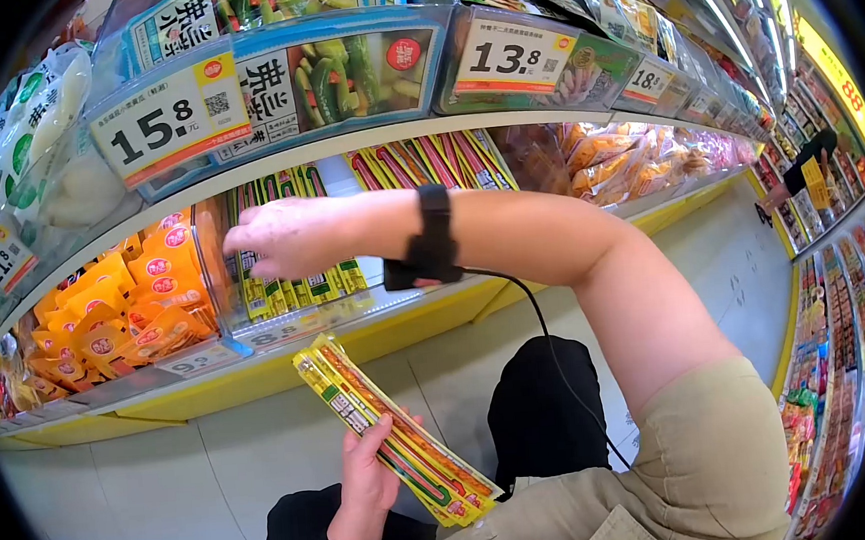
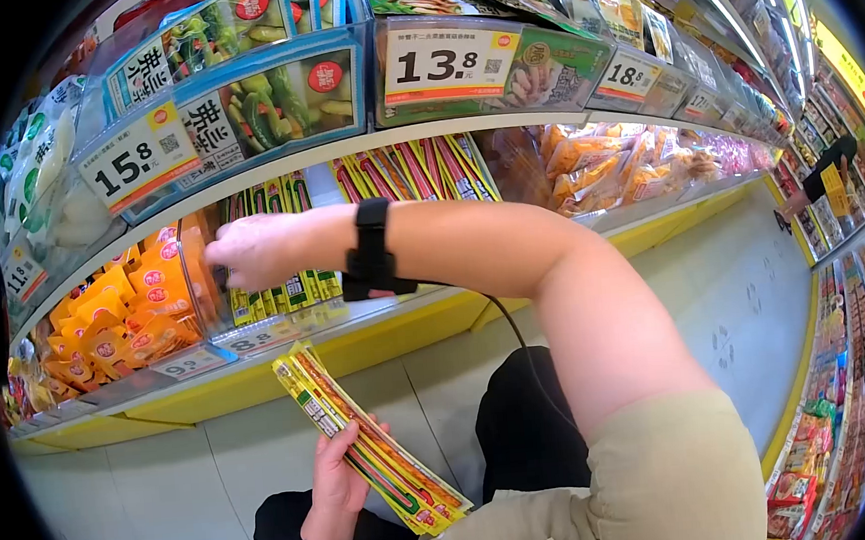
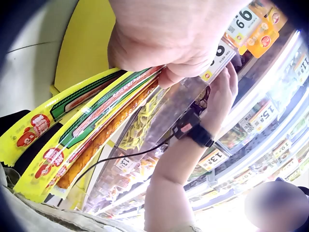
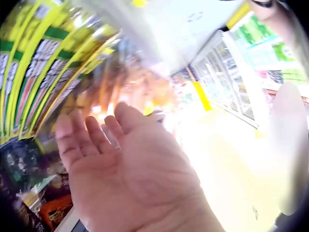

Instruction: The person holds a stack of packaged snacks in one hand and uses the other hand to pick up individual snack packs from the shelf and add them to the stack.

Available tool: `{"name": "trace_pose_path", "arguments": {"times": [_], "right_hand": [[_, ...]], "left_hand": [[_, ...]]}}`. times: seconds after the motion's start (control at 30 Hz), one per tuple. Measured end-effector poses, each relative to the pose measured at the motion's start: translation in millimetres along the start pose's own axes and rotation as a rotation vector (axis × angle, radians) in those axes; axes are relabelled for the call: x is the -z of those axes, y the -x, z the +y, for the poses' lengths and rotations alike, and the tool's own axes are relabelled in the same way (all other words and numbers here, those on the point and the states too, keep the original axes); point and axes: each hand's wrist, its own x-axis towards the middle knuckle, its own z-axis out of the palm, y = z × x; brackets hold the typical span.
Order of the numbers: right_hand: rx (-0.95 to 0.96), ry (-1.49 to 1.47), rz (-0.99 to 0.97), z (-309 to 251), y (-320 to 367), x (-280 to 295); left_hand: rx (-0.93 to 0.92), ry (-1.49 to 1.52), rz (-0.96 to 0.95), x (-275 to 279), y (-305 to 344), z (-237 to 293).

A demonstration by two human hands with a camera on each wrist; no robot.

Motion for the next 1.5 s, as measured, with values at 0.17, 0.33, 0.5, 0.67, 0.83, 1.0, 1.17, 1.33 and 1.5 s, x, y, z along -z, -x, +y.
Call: {"name": "trace_pose_path", "arguments": {"times": [0.17, 0.33, 0.5, 0.67, 0.83, 1.0, 1.17, 1.33, 1.5], "right_hand": [[0.167, -0.369, -0.134, -65, 58, -2], [-0.071, -0.242, -0.478, -60, 103, -38], [-0.568, -0.66, -0.509, -54, 125, -61], [-0.621, -0.998, -0.369, -41, 142, -88], [-0.491, -0.99, -0.233, -43, 142, -80], [-0.507, -0.987, -0.107, -52, 153, -37], [0.163, -0.102, 0.18, -67, 165, -29], [0.384, -0.027, 0.221, -78, 182, -65], [0.477, -0.029, 0.196, -79, 190, -93]], "left_hand": [[-0.027, -0.027, -0.047, 1, -1, 0], [-0.03, -0.025, -0.044, 4, 3, 0], [-0.053, 0.094, -0.097, 2, -1, 3], [-0.052, 0.105, -0.114, -1, -4, 2], [-0.038, 0.085, -0.078, 4, -3, 0], [0.007, 0.132, -0.019, 1, 1, 1], [0.046, 0.188, -0.049, 4, -1, -1], [0.061, 0.14, -0.1, 5, -2, -3], [0.03, 0.076, -0.14, 2, 2, -4]]}}
